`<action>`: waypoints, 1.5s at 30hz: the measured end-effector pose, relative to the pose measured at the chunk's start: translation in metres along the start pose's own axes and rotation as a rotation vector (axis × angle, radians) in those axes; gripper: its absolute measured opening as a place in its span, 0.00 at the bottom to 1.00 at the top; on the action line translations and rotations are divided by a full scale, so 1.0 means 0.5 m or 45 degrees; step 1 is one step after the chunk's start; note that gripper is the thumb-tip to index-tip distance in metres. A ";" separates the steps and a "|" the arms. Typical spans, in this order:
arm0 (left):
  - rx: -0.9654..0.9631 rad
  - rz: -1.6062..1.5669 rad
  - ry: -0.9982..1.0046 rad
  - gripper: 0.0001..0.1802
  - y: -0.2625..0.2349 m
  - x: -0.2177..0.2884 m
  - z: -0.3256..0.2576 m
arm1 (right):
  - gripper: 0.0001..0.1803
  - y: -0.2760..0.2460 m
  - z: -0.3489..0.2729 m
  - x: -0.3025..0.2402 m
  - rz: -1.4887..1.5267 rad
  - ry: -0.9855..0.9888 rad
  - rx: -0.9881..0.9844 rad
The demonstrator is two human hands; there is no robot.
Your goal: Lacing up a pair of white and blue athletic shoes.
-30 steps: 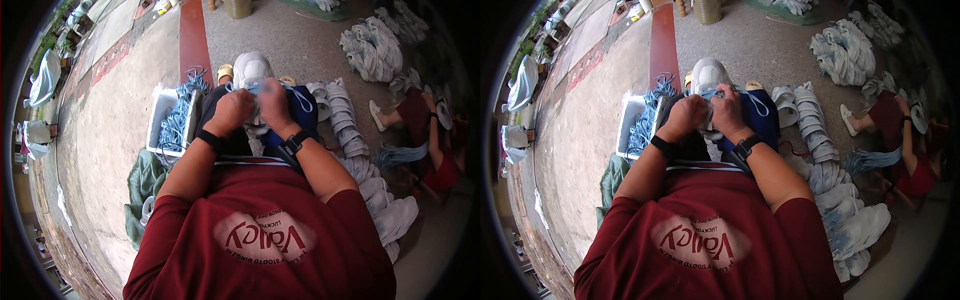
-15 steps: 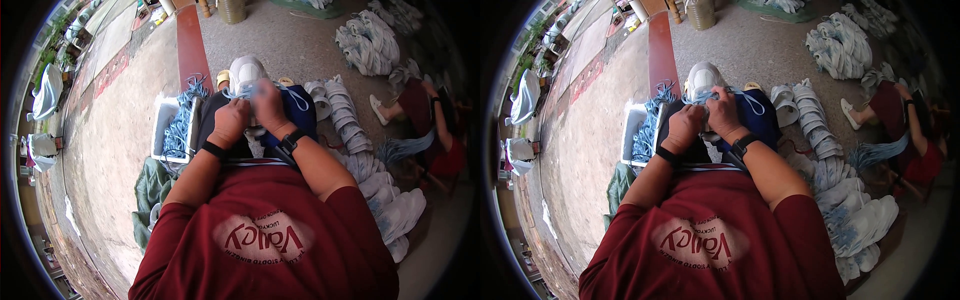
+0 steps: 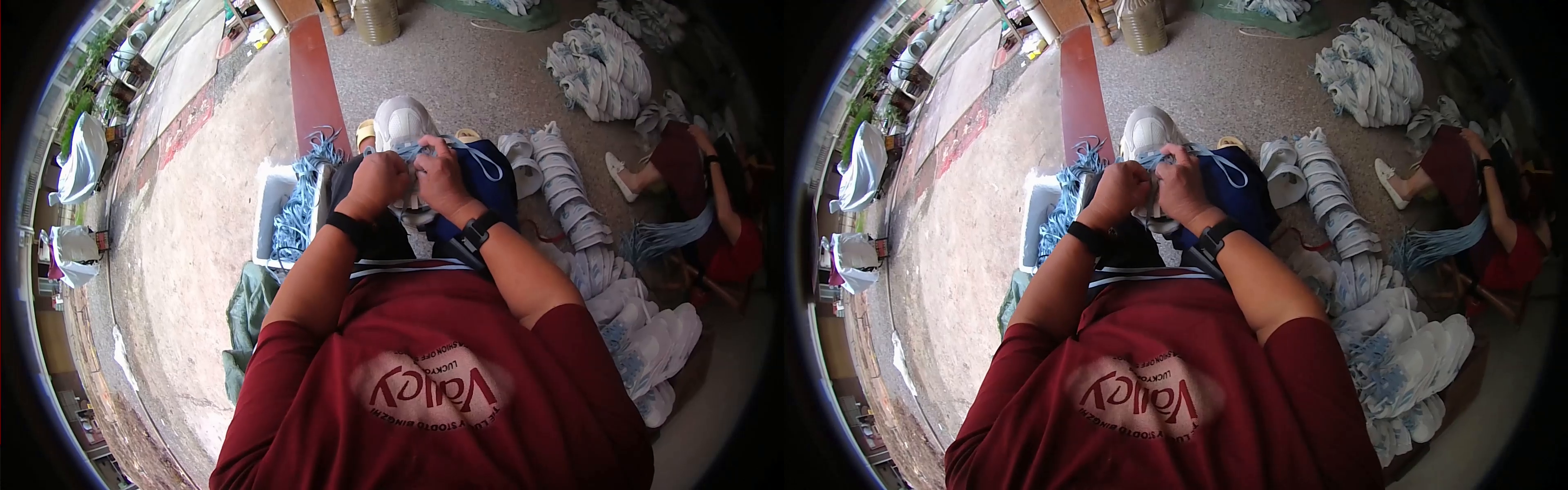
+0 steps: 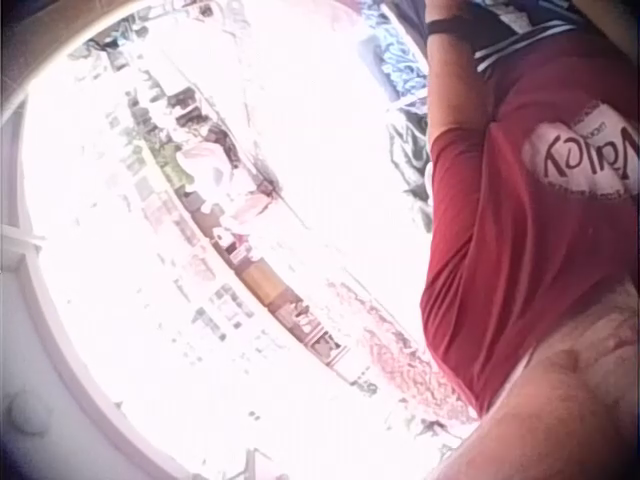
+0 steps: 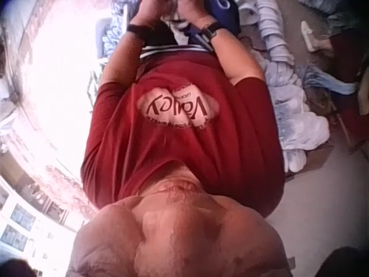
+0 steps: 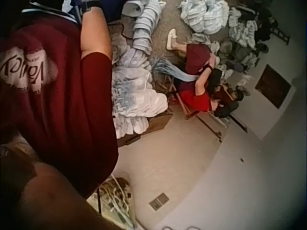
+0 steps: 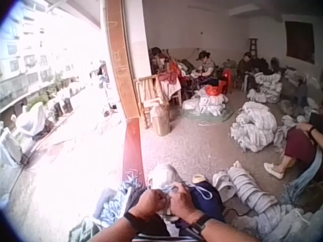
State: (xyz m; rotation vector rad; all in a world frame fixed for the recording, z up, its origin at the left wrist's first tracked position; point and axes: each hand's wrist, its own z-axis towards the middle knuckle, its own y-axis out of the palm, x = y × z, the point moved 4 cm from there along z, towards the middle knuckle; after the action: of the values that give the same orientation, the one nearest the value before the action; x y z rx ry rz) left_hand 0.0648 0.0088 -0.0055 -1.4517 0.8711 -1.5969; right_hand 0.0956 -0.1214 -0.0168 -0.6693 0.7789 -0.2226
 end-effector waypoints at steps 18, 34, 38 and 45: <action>0.110 -1.196 -0.378 0.06 -0.028 -0.133 -0.054 | 0.08 -0.044 -0.005 -0.032 0.058 -0.067 -0.021; 0.137 -2.449 -0.477 0.08 0.018 -0.090 -0.024 | 0.05 -0.016 -0.028 0.026 1.154 0.451 0.079; 0.592 -1.489 -0.308 0.13 -0.109 -0.421 -0.187 | 0.12 -0.243 -0.092 0.180 1.524 0.650 0.653; 0.988 -1.271 -0.838 0.10 -0.138 -0.581 -0.382 | 0.07 -0.366 -0.226 0.320 0.386 1.112 0.099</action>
State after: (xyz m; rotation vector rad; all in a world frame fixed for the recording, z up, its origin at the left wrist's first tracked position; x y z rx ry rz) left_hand -0.1235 0.2955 -0.0954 -1.6833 -0.9097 -1.5977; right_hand 0.1371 -0.3839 -0.0518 -0.3508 1.6836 -0.2664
